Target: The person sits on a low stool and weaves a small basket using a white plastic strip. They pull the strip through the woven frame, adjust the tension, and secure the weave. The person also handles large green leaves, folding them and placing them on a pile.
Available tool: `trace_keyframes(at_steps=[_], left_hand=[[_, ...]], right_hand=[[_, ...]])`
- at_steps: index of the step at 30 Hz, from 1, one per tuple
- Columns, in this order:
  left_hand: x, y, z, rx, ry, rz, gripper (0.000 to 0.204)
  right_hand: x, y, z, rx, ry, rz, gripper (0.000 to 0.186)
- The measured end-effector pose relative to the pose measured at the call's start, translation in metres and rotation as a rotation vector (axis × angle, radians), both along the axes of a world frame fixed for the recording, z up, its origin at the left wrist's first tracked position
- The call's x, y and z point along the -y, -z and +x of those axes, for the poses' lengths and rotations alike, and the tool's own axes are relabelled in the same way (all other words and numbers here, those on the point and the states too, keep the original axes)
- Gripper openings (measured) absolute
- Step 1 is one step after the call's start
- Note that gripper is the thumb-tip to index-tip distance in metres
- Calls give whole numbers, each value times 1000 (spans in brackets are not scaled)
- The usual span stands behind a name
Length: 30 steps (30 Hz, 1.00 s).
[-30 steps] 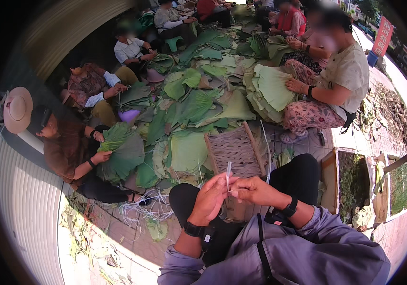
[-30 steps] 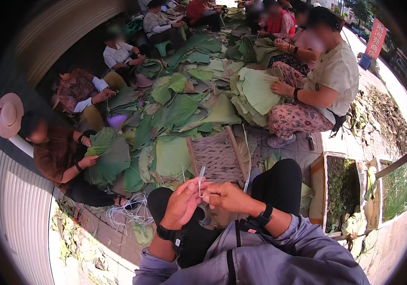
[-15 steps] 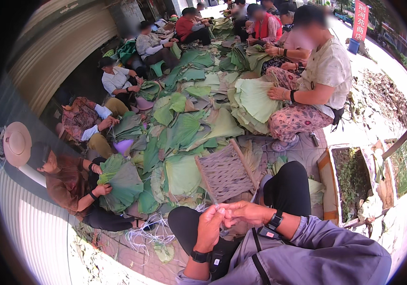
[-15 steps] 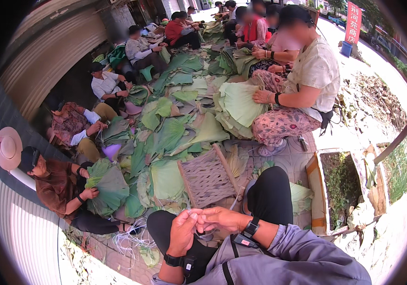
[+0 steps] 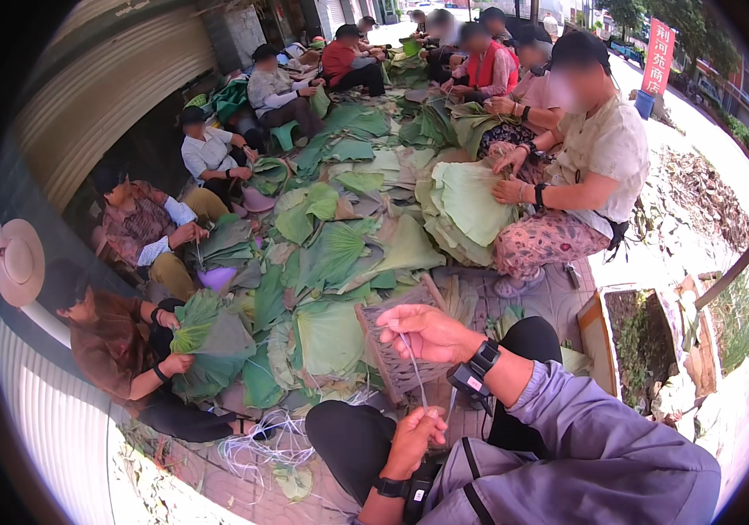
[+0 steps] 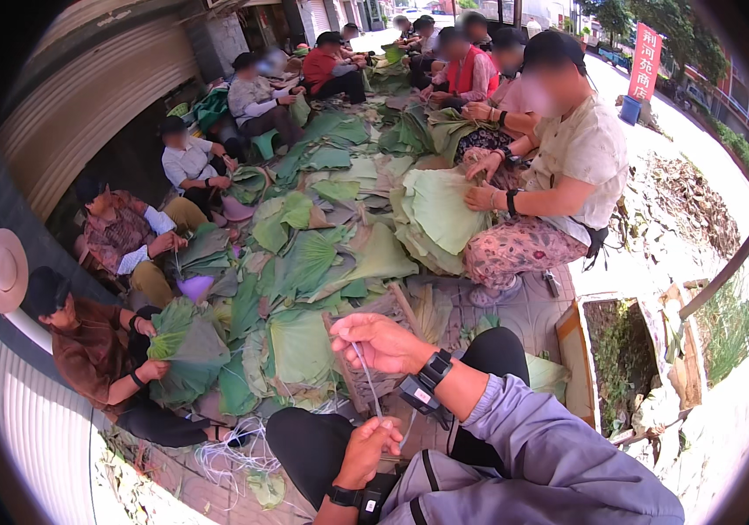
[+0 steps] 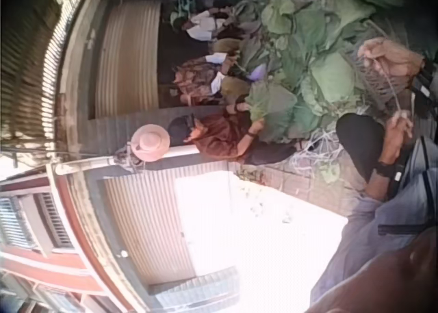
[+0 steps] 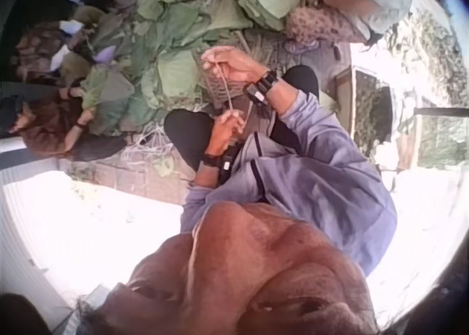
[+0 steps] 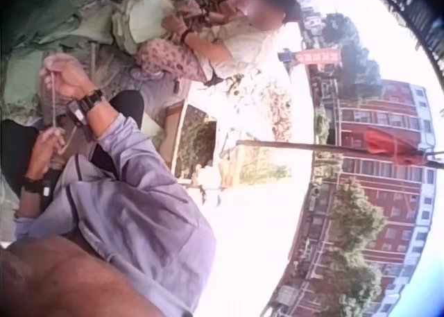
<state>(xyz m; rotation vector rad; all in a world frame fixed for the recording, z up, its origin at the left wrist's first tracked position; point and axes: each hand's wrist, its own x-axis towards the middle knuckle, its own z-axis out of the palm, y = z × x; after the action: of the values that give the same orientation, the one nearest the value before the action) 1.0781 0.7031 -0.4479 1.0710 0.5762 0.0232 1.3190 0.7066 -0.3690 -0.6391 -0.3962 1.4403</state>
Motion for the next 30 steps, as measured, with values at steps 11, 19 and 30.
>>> trace_keyframes(at_steps=[11, 19, 30], left_hand=[[-1, 20, -7, -34, 18, 65, 33], [8, 47, -1, -3, -8, 78, 32], [7, 51, -2, -13, 65, 66, 37]], right_hand=[[-54, -98, 39, 389, 262, 183, 18], [-65, -150, 55, 740, 390, 215, 18], [-101, -196, 89, 915, 502, 218, 18]])
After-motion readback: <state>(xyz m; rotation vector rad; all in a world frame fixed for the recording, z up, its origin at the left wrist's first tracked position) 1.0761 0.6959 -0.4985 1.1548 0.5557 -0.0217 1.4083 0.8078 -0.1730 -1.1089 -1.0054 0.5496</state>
